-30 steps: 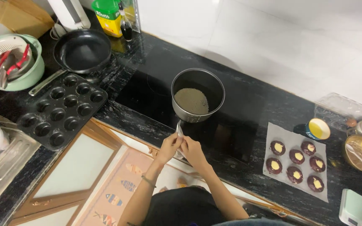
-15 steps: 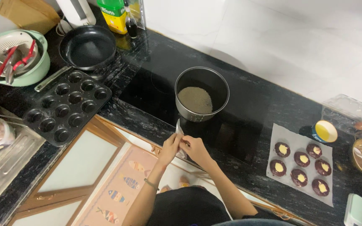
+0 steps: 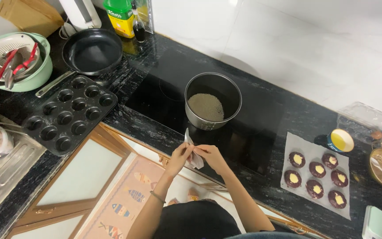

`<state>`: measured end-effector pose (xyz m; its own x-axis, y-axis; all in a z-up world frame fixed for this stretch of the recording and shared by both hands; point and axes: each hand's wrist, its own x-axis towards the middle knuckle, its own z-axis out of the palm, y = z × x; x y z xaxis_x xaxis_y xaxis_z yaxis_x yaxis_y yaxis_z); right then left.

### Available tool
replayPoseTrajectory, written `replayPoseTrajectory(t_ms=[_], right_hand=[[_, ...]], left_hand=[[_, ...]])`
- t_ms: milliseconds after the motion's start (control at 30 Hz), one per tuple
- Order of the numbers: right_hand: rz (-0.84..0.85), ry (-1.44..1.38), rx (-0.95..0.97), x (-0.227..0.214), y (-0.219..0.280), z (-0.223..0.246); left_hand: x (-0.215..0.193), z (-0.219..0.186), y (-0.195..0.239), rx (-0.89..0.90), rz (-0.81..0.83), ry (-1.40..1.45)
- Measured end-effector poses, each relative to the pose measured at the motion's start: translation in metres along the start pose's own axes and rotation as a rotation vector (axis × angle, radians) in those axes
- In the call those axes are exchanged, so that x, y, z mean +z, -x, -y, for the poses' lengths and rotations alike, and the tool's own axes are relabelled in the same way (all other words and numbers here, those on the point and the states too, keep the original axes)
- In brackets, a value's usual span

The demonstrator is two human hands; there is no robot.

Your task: The person pours oil from a bottle into a pot containing grains and liquid, retrieves seasoning packets from an overhead cabinet, tears them open and pours dried herbs and a red powder into the pot, then handles a bag of raw chicken beside the sink while mixing the marinade ingredients.

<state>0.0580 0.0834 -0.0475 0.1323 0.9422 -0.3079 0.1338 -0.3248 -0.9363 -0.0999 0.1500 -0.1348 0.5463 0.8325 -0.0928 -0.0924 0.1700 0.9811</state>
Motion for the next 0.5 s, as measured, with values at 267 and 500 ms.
replayPoseTrajectory(t_ms=[267,500], right_hand=[[-0.063,0.178,-0.18,0.004,0.0,-0.015],[-0.289,0.319,-0.244,0.025,0.009,-0.007]], left_hand=[[0.013,-0.025,0.005,0.035,-0.058,-0.21],[0.014,-0.014,0.003,0.073,-0.107,-0.224]])
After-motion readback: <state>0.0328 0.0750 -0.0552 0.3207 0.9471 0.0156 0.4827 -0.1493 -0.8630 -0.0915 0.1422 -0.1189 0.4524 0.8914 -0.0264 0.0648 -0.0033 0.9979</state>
